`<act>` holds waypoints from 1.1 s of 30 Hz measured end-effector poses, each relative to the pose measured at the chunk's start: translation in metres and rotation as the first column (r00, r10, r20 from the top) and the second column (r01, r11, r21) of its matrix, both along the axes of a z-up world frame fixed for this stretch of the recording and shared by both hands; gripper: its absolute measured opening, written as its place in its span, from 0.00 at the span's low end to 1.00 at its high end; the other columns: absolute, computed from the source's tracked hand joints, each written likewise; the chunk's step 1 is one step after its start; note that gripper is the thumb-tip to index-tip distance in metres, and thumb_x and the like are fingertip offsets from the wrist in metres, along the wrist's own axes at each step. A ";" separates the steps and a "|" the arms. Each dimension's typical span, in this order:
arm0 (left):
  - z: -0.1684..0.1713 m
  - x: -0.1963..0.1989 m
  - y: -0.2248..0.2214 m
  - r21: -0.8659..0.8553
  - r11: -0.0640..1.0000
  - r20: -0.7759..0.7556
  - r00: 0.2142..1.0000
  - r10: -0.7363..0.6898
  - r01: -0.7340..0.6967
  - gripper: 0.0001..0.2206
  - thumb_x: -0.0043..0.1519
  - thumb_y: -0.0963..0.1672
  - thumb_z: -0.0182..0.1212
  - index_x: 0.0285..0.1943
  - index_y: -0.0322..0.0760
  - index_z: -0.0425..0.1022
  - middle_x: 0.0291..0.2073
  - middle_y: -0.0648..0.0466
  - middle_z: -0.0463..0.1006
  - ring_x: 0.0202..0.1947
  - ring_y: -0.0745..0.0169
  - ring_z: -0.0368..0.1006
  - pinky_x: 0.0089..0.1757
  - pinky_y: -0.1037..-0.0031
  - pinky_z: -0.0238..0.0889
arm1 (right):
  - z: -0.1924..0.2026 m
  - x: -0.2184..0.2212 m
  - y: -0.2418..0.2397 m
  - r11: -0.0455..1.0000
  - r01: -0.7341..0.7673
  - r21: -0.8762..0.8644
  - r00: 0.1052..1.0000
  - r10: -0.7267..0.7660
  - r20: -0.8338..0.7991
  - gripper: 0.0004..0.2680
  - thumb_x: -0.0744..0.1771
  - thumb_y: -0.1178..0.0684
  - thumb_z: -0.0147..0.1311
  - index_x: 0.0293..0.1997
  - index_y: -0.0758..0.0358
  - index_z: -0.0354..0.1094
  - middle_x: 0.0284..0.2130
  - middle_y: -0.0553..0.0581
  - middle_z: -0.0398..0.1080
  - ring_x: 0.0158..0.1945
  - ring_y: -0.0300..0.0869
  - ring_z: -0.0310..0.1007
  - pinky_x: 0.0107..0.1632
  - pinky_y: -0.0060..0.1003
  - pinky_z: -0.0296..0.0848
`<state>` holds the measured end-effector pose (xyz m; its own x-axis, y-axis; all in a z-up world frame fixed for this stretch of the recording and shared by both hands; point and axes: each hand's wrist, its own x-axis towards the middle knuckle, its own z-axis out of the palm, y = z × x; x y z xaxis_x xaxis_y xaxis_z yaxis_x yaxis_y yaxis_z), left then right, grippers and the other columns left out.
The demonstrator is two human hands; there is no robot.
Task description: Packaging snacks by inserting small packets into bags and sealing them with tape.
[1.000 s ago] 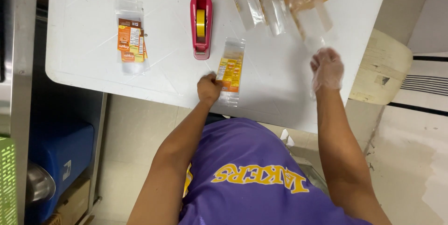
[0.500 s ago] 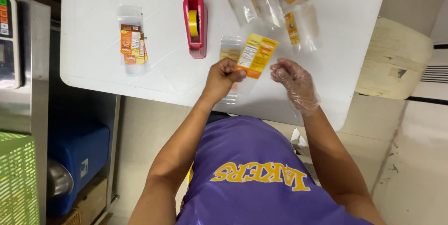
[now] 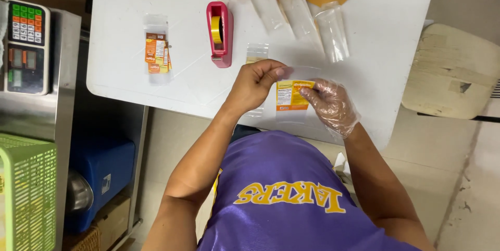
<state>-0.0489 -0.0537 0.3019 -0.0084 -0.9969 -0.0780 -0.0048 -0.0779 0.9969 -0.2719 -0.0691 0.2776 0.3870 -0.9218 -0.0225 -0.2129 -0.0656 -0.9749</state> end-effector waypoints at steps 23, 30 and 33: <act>0.013 -0.054 0.012 -0.558 0.830 0.281 0.940 0.194 -0.004 0.02 0.58 0.40 0.72 0.35 0.40 0.84 0.34 0.53 0.86 0.39 0.51 0.82 0.43 0.66 0.75 | 0.043 -0.010 0.017 0.962 0.063 0.266 0.924 -0.156 0.348 0.12 0.71 0.53 0.52 0.52 0.76 0.70 0.38 0.69 0.75 0.40 0.48 0.79 0.47 0.48 0.83; 0.018 -0.062 0.022 -0.562 0.827 0.225 0.958 0.177 -0.021 0.02 0.60 0.39 0.69 0.35 0.36 0.81 0.35 0.51 0.86 0.40 0.46 0.82 0.42 0.62 0.76 | 0.032 -0.017 0.014 0.939 0.014 0.344 0.918 -0.148 0.368 0.06 0.66 0.66 0.57 0.46 0.75 0.72 0.35 0.66 0.75 0.39 0.47 0.79 0.45 0.47 0.82; 0.020 -0.067 0.021 -0.575 0.818 0.219 0.961 0.166 -0.010 0.03 0.60 0.39 0.68 0.34 0.35 0.81 0.35 0.51 0.86 0.39 0.46 0.82 0.42 0.62 0.76 | 0.020 -0.018 0.020 0.946 0.012 0.323 0.938 -0.123 0.325 0.06 0.67 0.63 0.60 0.47 0.75 0.73 0.34 0.66 0.75 0.39 0.44 0.78 0.46 0.48 0.82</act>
<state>-0.1155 -0.0330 0.3219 0.0231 -0.8598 0.5101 -0.2777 0.4847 0.8294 -0.2895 -0.0488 0.2980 0.3599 -0.9130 -0.1921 0.1379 0.2557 -0.9569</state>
